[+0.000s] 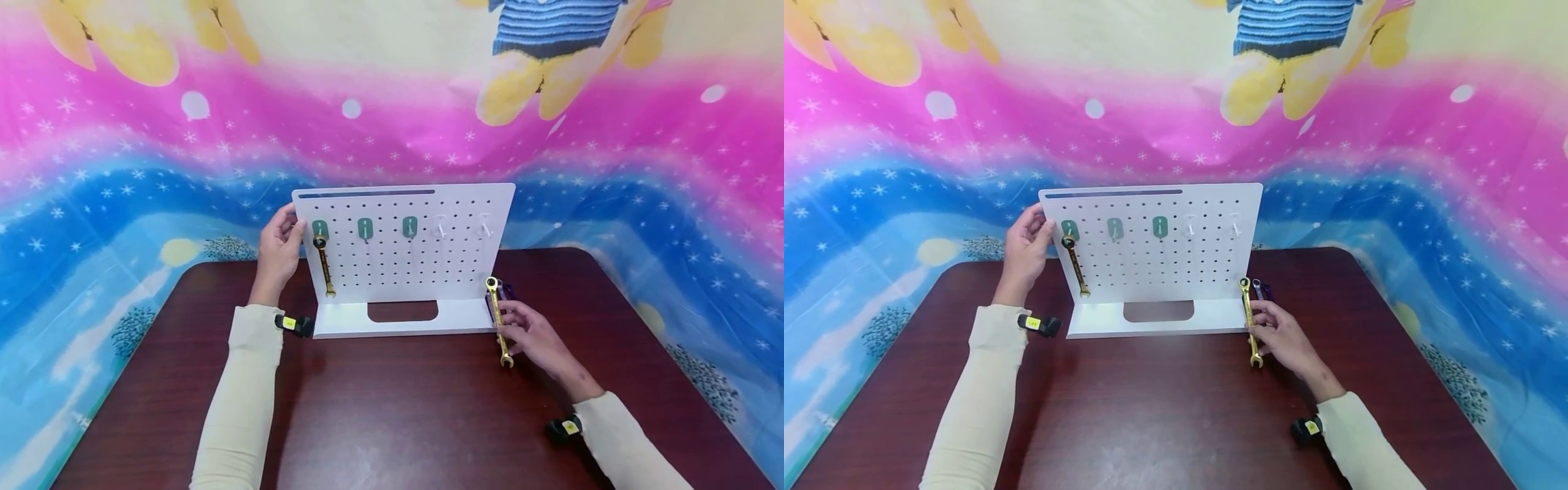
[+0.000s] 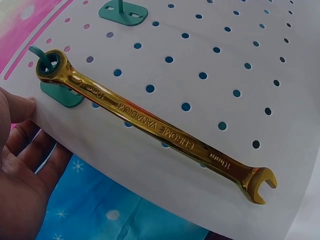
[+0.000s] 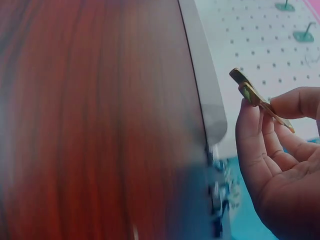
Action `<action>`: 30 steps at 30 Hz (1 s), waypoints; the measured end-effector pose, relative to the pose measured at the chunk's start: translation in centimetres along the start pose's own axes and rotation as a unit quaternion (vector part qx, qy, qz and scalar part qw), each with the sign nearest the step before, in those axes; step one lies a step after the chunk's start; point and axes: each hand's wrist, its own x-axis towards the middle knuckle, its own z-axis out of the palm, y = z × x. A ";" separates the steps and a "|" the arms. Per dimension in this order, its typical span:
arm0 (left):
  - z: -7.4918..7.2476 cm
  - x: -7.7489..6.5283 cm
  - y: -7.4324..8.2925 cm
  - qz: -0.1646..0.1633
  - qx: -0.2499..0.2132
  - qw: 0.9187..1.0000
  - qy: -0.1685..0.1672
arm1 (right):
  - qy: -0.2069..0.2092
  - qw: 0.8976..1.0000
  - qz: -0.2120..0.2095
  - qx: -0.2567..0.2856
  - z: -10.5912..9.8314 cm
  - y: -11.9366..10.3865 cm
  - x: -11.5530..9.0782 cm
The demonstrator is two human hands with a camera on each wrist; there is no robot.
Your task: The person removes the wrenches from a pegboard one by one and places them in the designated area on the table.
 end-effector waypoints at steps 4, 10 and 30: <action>0.1 0.0 0.0 0.002 0.002 1.000 -0.001 | 0.008 1.000 0.001 -0.016 -1.3 0.3 -0.2; 0.1 0.1 0.1 0.003 0.001 1.000 -0.002 | 0.020 0.998 -0.001 -0.059 -3.2 0.5 0.0; -0.1 0.0 0.2 0.001 0.002 1.000 -0.004 | 0.013 0.990 0.035 -0.135 -8.2 2.6 1.6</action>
